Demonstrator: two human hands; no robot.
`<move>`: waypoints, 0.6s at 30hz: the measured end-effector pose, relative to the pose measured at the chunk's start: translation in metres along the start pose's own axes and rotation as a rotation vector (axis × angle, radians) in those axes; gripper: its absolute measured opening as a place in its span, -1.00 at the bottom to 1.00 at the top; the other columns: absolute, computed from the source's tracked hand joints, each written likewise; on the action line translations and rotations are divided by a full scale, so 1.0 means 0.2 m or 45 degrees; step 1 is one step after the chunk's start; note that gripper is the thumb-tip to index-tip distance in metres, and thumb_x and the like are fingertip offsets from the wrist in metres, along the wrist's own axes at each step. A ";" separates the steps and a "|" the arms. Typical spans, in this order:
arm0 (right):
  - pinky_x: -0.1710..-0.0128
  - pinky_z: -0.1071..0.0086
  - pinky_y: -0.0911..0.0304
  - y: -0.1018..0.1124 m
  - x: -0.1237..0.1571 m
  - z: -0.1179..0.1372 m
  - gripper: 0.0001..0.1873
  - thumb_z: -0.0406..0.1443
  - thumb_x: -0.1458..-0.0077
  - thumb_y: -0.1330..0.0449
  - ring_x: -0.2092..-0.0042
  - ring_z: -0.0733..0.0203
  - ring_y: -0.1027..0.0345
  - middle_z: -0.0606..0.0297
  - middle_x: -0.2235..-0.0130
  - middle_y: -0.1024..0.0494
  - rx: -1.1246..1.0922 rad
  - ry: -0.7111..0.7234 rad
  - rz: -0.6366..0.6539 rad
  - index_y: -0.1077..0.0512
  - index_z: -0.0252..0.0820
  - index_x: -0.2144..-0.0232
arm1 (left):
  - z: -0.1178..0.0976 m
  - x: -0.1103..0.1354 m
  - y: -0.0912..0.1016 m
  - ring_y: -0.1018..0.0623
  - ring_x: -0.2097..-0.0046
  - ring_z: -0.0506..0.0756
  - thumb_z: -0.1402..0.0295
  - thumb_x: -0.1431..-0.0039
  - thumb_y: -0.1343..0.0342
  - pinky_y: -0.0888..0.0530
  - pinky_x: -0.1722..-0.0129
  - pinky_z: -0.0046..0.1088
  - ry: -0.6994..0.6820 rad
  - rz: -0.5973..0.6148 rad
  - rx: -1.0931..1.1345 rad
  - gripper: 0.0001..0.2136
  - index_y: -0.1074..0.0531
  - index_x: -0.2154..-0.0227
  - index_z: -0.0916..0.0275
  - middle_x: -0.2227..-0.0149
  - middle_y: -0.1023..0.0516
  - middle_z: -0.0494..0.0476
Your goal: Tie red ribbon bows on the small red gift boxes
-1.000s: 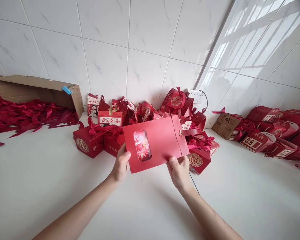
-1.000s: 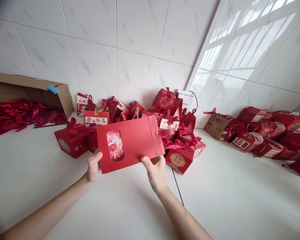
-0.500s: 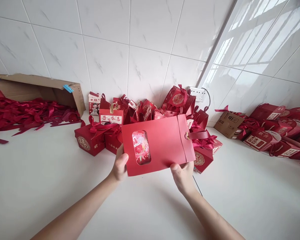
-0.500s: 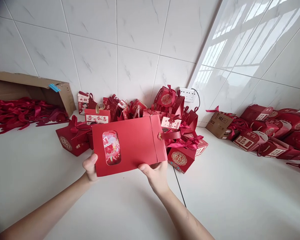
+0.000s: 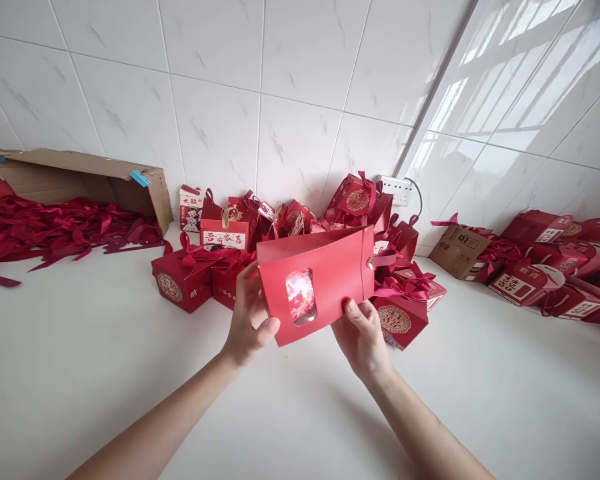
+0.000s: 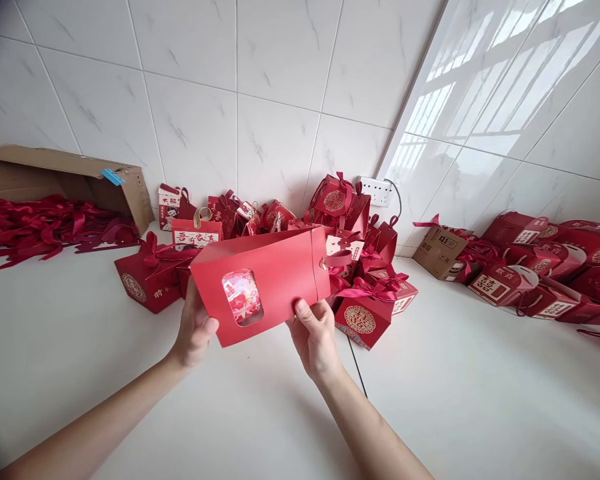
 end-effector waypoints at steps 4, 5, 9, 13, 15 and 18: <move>0.09 0.25 -0.37 0.00 -0.01 0.01 -0.63 -0.26 0.09 -0.33 0.12 0.18 -0.43 0.31 0.28 -0.57 -0.091 -0.027 0.028 -0.21 -0.15 0.71 | -0.02 0.00 -0.02 -0.49 0.04 0.25 0.04 0.05 -0.19 -0.49 0.11 -0.15 -0.078 0.065 -0.093 -0.46 -0.19 0.02 0.05 0.01 -0.40 0.22; 0.07 0.24 -0.36 0.00 -0.01 0.01 -0.65 -0.27 0.08 -0.32 0.12 0.18 -0.43 0.32 0.27 -0.58 -0.097 -0.035 0.039 -0.23 -0.14 0.70 | -0.02 -0.01 -0.02 -0.49 0.05 0.25 0.04 0.05 -0.18 -0.49 0.11 -0.14 -0.156 0.070 -0.130 -0.47 -0.20 0.01 0.04 0.01 -0.41 0.21; 0.09 0.32 -0.36 0.00 -0.01 0.01 -0.78 -0.30 0.12 -0.34 0.19 0.24 -0.43 0.39 0.35 -0.57 -0.093 -0.037 0.083 -0.35 -0.10 0.63 | -0.03 -0.01 -0.02 -0.50 0.08 0.26 0.09 -0.03 -0.11 -0.50 0.15 -0.14 -0.589 0.055 -0.338 -0.52 -0.23 -0.02 0.05 0.08 -0.42 0.17; 0.23 0.38 -0.41 -0.01 -0.01 0.02 -0.82 -0.32 0.24 -0.38 0.26 0.23 -0.44 0.40 0.46 -0.53 -0.062 -0.040 0.090 -0.45 -0.05 0.53 | -0.05 -0.02 -0.02 -0.50 0.10 0.25 0.10 -0.05 -0.08 -0.52 0.21 -0.18 -0.810 0.044 -0.466 -0.47 -0.20 -0.10 0.06 0.09 -0.41 0.20; 0.29 0.41 -0.41 -0.02 -0.01 0.03 -0.77 -0.39 0.32 -0.40 0.27 0.23 -0.44 0.40 0.44 -0.55 -0.086 -0.056 0.079 -0.47 -0.05 0.52 | -0.06 -0.02 -0.02 -0.51 0.15 0.23 0.10 -0.01 -0.09 -0.53 0.26 -0.21 -0.866 0.043 -0.485 -0.43 -0.17 -0.12 0.03 0.13 -0.41 0.18; 0.31 0.46 -0.41 -0.02 0.00 0.04 -0.66 -0.45 0.37 -0.39 0.28 0.27 -0.43 0.42 0.37 -0.57 -0.117 -0.080 0.085 -0.51 -0.03 0.44 | -0.04 -0.02 -0.01 -0.53 0.24 0.21 0.04 0.01 -0.05 -0.53 0.33 -0.22 -0.821 -0.001 -0.532 -0.41 -0.14 -0.12 -0.02 0.19 -0.44 0.17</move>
Point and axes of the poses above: each hand's wrist, its own x-axis away from the middle knuckle, its own y-axis out of the back of the hand, z = x × y, the point moved 1 cm from there along -x, towards the middle knuckle
